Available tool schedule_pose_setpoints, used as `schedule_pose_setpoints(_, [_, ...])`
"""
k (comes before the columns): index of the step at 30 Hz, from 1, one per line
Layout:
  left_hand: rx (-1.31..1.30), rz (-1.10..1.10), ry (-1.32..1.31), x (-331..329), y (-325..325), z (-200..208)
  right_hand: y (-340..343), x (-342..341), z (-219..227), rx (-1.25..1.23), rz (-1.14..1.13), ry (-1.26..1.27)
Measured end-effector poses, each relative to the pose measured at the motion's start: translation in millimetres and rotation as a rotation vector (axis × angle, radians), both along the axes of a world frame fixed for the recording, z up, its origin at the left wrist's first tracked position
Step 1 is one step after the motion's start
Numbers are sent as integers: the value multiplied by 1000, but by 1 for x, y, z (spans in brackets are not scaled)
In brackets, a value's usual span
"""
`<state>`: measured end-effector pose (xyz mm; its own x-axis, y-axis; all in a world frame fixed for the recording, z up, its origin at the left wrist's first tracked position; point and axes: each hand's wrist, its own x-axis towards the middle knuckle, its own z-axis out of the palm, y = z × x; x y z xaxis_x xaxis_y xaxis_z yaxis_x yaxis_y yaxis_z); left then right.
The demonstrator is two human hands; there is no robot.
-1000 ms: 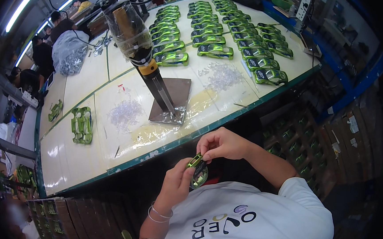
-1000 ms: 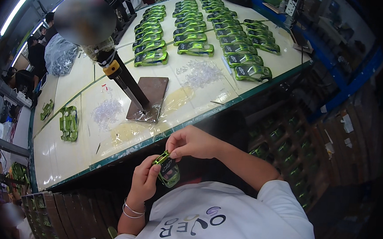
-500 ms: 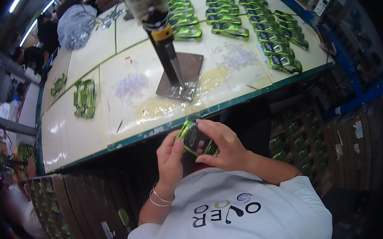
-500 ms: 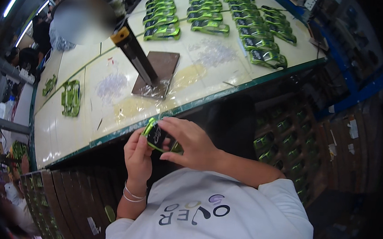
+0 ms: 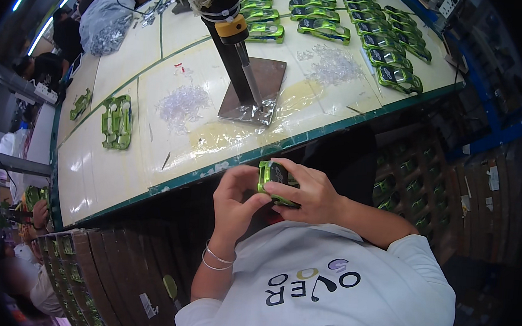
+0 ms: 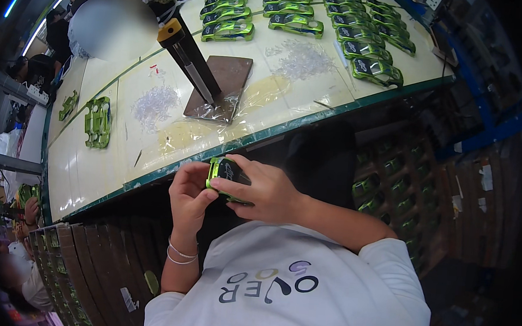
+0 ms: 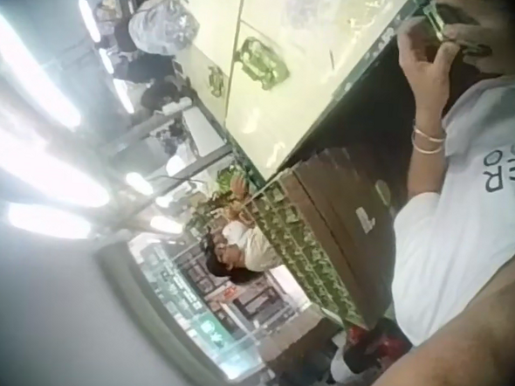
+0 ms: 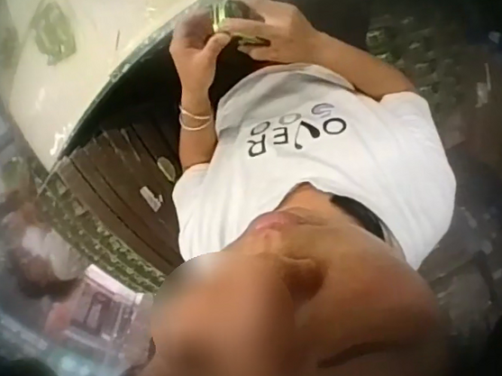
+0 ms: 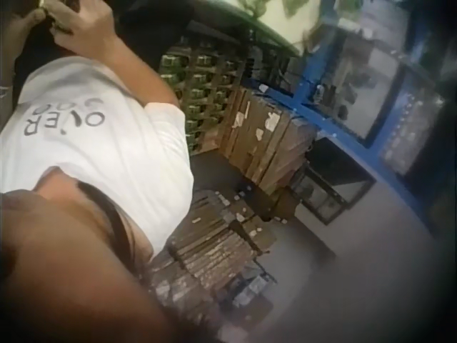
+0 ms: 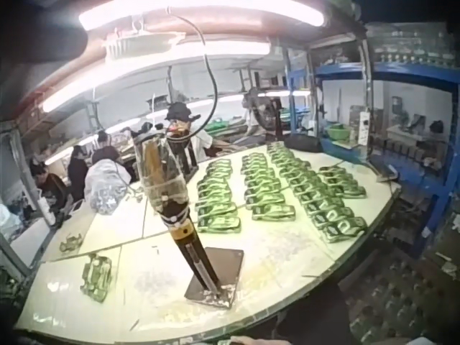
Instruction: The person fits clear window inserts into toy car shells by hand, fastens them using a mounted power screwdriver, and places the assembled car bodies into partitioned cardboard trays.
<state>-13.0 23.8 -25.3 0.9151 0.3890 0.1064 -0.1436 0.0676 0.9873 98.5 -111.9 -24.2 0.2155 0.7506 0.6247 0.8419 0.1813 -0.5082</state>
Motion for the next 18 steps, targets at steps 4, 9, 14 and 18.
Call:
schedule_pose_setpoints(4, [190, 4, -158, 11, 8, 1, 0, -2, 1, 55, 124, 164])
schedule_pose_setpoints(9, [-139, -195, -146, 22, 2, -8, -9, -11, -6, -7, 299, 1006])
schedule_pose_setpoints(14, [-668, -156, -92, 35, -20, -8, 6, 3, -5, 223, 405, 1820])
schedule_pose_setpoints(18, [-660, -113, -174, 49, -24, -2, 21, 11, -4, 391, 395, 2056])
